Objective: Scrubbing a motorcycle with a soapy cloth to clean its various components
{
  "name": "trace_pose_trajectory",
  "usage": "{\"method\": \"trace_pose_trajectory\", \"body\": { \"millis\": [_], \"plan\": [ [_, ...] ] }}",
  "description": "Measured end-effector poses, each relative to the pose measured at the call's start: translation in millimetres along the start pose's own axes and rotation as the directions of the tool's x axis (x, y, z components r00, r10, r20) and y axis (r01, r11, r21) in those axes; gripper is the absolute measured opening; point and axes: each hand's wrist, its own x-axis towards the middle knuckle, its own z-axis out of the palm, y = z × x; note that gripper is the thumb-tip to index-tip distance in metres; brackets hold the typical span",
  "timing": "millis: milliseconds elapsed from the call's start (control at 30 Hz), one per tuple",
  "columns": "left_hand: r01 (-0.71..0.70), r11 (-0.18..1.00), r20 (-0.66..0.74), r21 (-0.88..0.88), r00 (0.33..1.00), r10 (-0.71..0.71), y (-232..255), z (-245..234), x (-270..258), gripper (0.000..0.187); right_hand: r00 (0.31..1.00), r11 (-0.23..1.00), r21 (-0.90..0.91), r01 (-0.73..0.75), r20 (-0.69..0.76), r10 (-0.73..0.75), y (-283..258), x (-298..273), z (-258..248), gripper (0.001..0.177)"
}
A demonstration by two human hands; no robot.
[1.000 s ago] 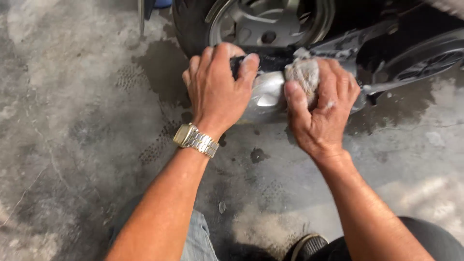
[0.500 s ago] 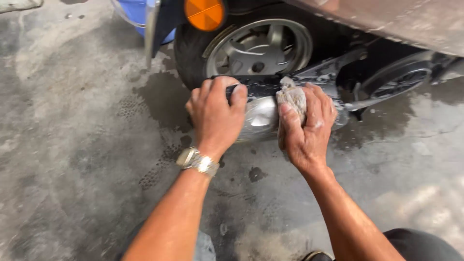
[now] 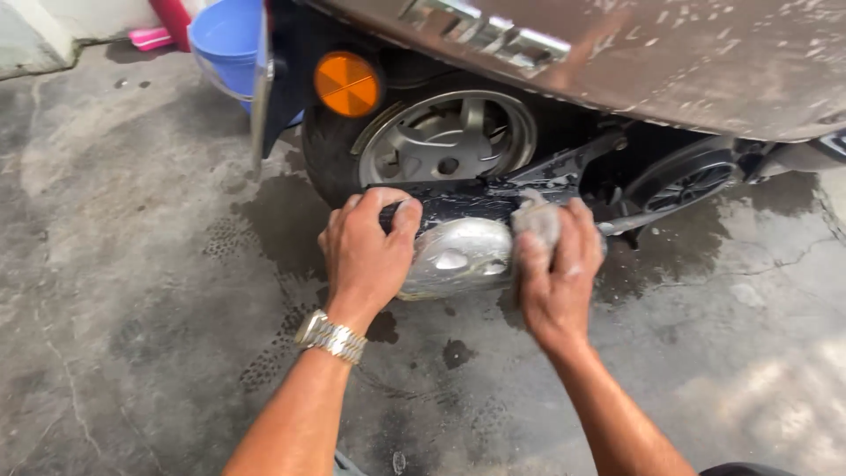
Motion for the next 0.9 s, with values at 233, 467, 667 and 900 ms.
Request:
{"method": "trace_pose_trajectory", "body": {
  "millis": [233, 467, 667, 900],
  "plan": [
    [0.007, 1.0, -0.037, 0.025, 0.999, -0.006, 0.5, 7.5, -0.1, 0.022, 0.98, 0.994, -0.005, -0.105, -0.172, 0.102, 21.1, -0.6, 7.7, 0.018],
    [0.017, 1.0, -0.093, 0.022, 0.996, -0.014, 1.7, 11.9, 1.9, 0.022, 0.929, 0.95, -0.018, -0.312, -0.214, 0.301, 24.0, 2.5, 9.7, 0.033],
    [0.043, 0.997, -0.102, 0.071, 0.994, -0.036, -0.6, 11.7, 0.0, 0.023, 0.887, 0.915, 0.065, -0.398, -0.227, 0.402, 16.1, 10.4, 13.0, 0.027],
    [0.008, 0.999, -0.076, -0.032, 0.997, -0.011, 4.1, 9.8, -2.1, 0.022, 0.799, 0.82, 0.018, -0.572, -0.217, 0.561, 23.7, 10.1, 1.8, 0.033]
  ]
}}
